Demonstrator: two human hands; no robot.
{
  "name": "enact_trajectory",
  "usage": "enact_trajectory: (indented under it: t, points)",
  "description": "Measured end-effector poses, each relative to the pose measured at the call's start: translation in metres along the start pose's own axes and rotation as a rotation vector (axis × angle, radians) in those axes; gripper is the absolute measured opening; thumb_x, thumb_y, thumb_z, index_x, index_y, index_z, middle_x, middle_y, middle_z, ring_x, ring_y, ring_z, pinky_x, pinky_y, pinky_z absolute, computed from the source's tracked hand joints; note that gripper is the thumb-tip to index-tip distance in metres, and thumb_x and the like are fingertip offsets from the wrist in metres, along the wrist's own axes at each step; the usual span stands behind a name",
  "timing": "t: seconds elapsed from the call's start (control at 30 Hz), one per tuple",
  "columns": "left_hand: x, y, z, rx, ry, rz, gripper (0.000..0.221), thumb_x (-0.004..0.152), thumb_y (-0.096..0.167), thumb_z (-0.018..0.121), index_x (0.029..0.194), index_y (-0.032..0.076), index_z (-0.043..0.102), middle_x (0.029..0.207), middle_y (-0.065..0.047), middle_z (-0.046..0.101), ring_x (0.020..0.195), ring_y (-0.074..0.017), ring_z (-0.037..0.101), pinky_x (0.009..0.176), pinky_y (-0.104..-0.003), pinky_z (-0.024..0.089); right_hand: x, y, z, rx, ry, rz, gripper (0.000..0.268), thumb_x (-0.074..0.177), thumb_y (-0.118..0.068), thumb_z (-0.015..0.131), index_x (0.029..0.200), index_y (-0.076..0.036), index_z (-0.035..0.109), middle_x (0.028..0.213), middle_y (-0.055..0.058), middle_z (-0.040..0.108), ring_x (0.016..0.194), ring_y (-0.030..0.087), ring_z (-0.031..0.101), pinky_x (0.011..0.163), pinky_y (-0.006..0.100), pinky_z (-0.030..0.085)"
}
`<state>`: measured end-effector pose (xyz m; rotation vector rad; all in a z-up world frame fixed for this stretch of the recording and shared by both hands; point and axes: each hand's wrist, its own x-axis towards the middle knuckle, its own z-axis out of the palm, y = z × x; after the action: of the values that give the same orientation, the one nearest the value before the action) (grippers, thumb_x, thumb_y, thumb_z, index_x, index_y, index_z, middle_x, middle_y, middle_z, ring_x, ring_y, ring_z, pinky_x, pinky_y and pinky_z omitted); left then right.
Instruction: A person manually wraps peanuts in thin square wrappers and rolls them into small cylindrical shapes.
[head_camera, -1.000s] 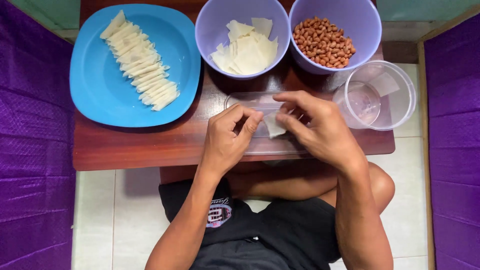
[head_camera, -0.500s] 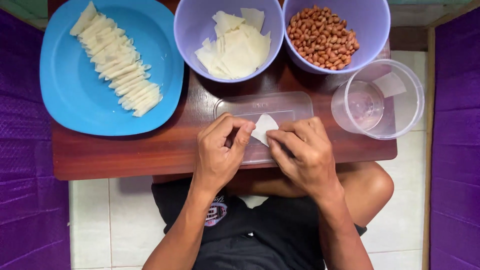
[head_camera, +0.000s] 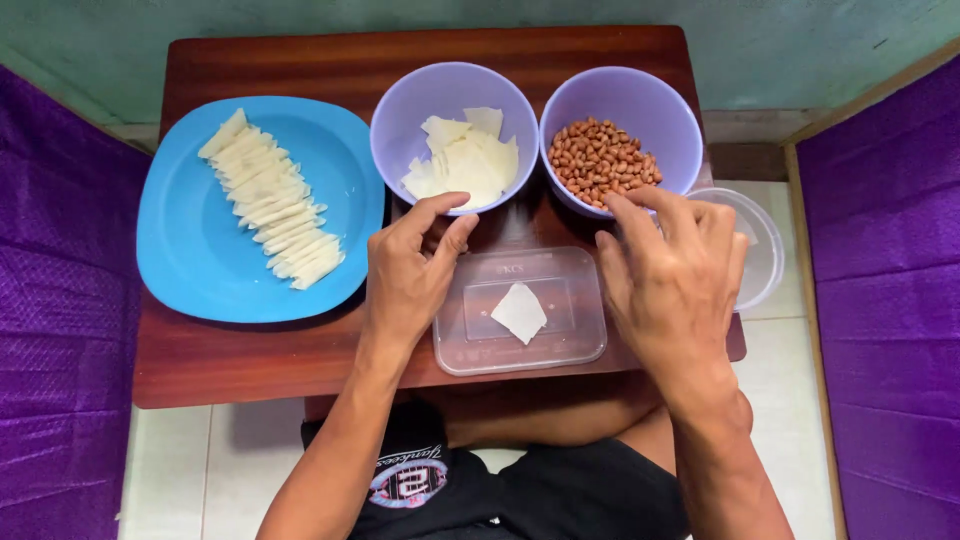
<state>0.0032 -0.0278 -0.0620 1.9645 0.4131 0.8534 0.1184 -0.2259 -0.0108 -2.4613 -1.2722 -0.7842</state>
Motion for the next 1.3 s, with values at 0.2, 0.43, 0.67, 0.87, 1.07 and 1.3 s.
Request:
enact_trajectory:
  t: [0.2, 0.43, 0.67, 0.87, 1.07, 1.3]
  points:
    - [0.013, -0.003, 0.004, 0.008, -0.002, -0.022, 0.021, 0.099, 0.024, 0.070, 0.116, 0.011, 0.072, 0.069, -0.006, 0.072, 0.055, -0.0153, 0.063, 0.051, -0.026, 0.051, 0.005, 0.016, 0.025, -0.085, 0.000, 0.029, 0.005, 0.096, -0.025, 0.076, 0.098, -0.030, 0.076, 0.093, -0.009, 0.068, 0.102, 0.022, 0.057, 0.087, 0.040, 0.036]
    - [-0.029, 0.019, -0.008, -0.033, 0.005, -0.100, 0.038, 0.100, 0.021, 0.066, 0.133, 0.004, 0.058, 0.083, -0.011, 0.071, 0.061, -0.0177, 0.062, 0.054, -0.029, 0.052, 0.005, 0.011, 0.022, -0.076, -0.010, 0.013, 0.005, 0.099, -0.027, 0.075, 0.097, -0.030, 0.076, 0.102, -0.010, 0.071, 0.104, 0.023, 0.058, 0.087, 0.041, 0.036]
    - [-0.081, 0.019, -0.021, 0.249, -0.329, -0.011, 0.048, 0.077, 0.028, 0.083, 0.120, 0.010, 0.071, 0.129, -0.007, 0.058, 0.117, -0.0250, 0.052, 0.099, -0.039, 0.038, -0.044, -0.032, 0.012, 0.377, -0.102, -0.087, 0.020, 0.090, -0.010, 0.079, 0.109, -0.006, 0.076, 0.114, 0.006, 0.071, 0.106, 0.026, 0.060, 0.095, 0.041, 0.038]
    - [-0.083, 0.019, -0.018, 0.309, -0.340, 0.022, 0.039, 0.080, 0.029, 0.081, 0.115, 0.012, 0.072, 0.132, -0.007, 0.057, 0.126, -0.0271, 0.050, 0.103, -0.041, 0.041, -0.063, -0.043, 0.031, 0.443, -0.113, -0.053, 0.020, 0.089, -0.011, 0.078, 0.108, -0.008, 0.078, 0.122, 0.005, 0.069, 0.111, 0.028, 0.058, 0.095, 0.041, 0.041]
    - [-0.082, 0.021, -0.022, 0.269, -0.344, 0.032, 0.036, 0.080, 0.027, 0.081, 0.111, 0.010, 0.074, 0.130, -0.007, 0.058, 0.125, -0.0282, 0.052, 0.104, -0.042, 0.044, -0.060, -0.045, 0.024, 0.494, -0.082, -0.022, 0.022, 0.087, -0.007, 0.079, 0.109, -0.005, 0.076, 0.120, 0.008, 0.069, 0.108, 0.028, 0.060, 0.093, 0.040, 0.043]
    - [-0.009, 0.054, -0.011, 0.263, -0.179, 0.334, 0.023, 0.088, 0.023, 0.076, 0.108, 0.013, 0.076, 0.117, -0.001, 0.066, 0.117, -0.0220, 0.056, 0.100, -0.042, 0.036, 0.018, 0.010, -0.022, 0.545, -0.035, -0.025, 0.026, 0.086, 0.012, 0.071, 0.111, 0.006, 0.072, 0.110, 0.017, 0.071, 0.093, 0.030, 0.066, 0.083, 0.038, 0.053]
